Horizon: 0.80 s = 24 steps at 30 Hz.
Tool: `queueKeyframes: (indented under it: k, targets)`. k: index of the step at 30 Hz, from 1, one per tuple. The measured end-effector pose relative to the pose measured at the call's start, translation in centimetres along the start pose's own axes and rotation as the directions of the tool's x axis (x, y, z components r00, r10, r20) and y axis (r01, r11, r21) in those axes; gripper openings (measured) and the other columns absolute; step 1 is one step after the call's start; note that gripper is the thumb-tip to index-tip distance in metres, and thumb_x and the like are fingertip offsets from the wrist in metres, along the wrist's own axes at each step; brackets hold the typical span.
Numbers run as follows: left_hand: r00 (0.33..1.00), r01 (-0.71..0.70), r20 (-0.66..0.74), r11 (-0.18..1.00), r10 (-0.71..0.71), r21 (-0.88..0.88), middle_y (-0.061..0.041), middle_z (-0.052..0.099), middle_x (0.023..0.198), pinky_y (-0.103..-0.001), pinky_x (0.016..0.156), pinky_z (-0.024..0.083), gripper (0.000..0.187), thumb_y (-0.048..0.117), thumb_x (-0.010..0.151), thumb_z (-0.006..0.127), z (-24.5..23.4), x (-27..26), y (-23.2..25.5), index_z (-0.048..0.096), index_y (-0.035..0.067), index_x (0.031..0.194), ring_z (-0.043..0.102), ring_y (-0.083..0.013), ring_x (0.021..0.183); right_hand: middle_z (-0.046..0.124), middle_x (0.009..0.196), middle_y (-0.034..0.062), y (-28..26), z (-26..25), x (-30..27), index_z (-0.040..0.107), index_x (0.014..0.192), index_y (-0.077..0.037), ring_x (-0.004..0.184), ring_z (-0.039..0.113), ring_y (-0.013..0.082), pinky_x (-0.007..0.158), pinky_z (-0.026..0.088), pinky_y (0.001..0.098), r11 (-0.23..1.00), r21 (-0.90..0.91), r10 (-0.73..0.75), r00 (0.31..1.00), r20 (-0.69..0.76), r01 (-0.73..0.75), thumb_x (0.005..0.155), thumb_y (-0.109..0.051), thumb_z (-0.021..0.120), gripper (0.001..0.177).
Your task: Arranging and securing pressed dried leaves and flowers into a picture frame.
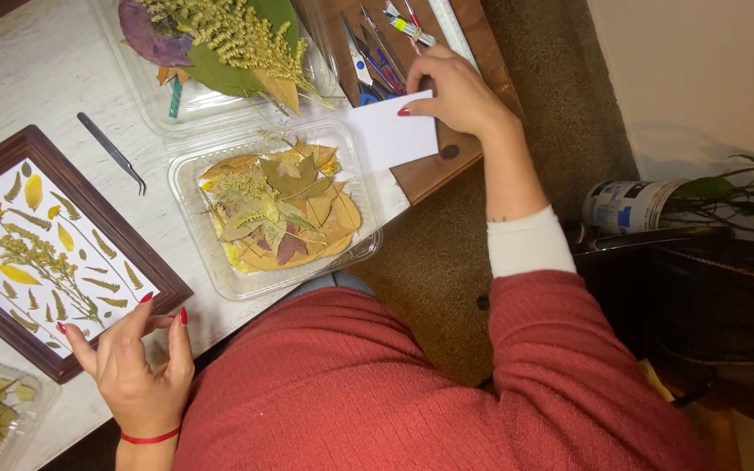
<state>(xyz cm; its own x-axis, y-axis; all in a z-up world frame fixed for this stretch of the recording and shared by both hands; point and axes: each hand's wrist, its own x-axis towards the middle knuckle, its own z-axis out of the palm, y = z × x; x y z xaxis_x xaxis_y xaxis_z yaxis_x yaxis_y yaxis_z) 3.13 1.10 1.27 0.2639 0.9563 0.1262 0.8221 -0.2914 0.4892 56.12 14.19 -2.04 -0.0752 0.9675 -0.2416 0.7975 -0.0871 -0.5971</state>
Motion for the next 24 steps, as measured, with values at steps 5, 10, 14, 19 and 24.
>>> queueKeyframes:
  k: [5, 10, 14, 19, 24]
  targets:
    - [1.000, 0.016, -0.004, 1.000, -0.016, -0.017, 0.000, 0.071, 0.101, -0.047, 0.135, 0.016, 0.037, 0.008, 0.105, 0.081, 0.6, -0.2, -0.6, 0.061, 0.006, 0.137, 0.066, -0.0197, 0.108, 0.065, 0.080, -0.0016, 0.0, 0.2, -3.3, 0.072, 0.103, -0.010, 0.070, 0.055, 0.0113, 0.062, 0.047, 0.0260, 0.930, 0.120, 0.346, 0.937, 0.039, -0.348, 0.093, -0.018, 0.077, 0.013]
    - [1.000, 0.025, 0.016, 0.999, -0.024, -0.047, 0.001, 0.071, 0.100, -0.046, 0.134, 0.017, 0.035, 0.009, 0.105, 0.081, 0.9, 0.4, -0.1, 0.062, 0.007, 0.135, 0.066, -0.0194, 0.109, 0.073, 0.083, -0.0006, -1.0, 3.2, -4.9, 0.075, 0.106, -0.008, 0.067, 0.061, 0.0057, 0.060, 0.050, 0.0218, 0.915, 0.290, 0.305, 0.951, -0.045, -0.280, 0.097, -0.014, 0.072, 0.012]
    - [0.999, 0.001, 0.035, 0.999, 0.000, -0.035, 0.000, 0.071, 0.102, -0.046, 0.134, 0.017, 0.036, 0.008, 0.105, 0.080, 0.9, 0.4, -0.1, 0.062, 0.007, 0.137, 0.066, -0.0200, 0.111, 0.076, 0.091, 0.0030, -1.7, 5.2, -4.7, 0.074, 0.108, -0.004, 0.077, 0.070, 0.0064, 0.065, 0.056, 0.0231, 0.883, 0.422, 0.268, 0.959, -0.089, -0.207, 0.095, -0.007, 0.071, 0.013]
    - [0.999, -0.007, 0.054, 0.999, 0.008, -0.031, 0.000, 0.071, 0.102, -0.046, 0.135, 0.018, 0.037, 0.008, 0.105, 0.080, 0.9, 0.0, -0.6, 0.062, 0.007, 0.137, 0.066, -0.0204, 0.110, 0.076, 0.094, 0.0083, -2.5, 5.7, -4.3, 0.075, 0.105, 0.002, 0.081, 0.070, 0.0104, 0.069, 0.055, 0.0255, 0.921, 0.387, 0.111, 0.979, -0.171, -0.037, 0.095, -0.004, 0.073, 0.012]
    - [0.998, 0.025, 0.057, 1.000, -0.025, 0.001, 0.000, 0.071, 0.103, -0.046, 0.136, 0.017, 0.035, 0.009, 0.102, 0.077, 0.9, -0.4, -0.8, 0.061, 0.007, 0.133, 0.064, -0.0190, 0.105, 0.074, 0.096, 0.0068, -2.4, 5.6, -4.1, 0.075, 0.107, -0.001, 0.083, 0.071, 0.0122, 0.071, 0.055, 0.0266, 0.942, 0.333, 0.101, 0.980, -0.170, -0.039, 0.093, -0.004, 0.074, 0.014]
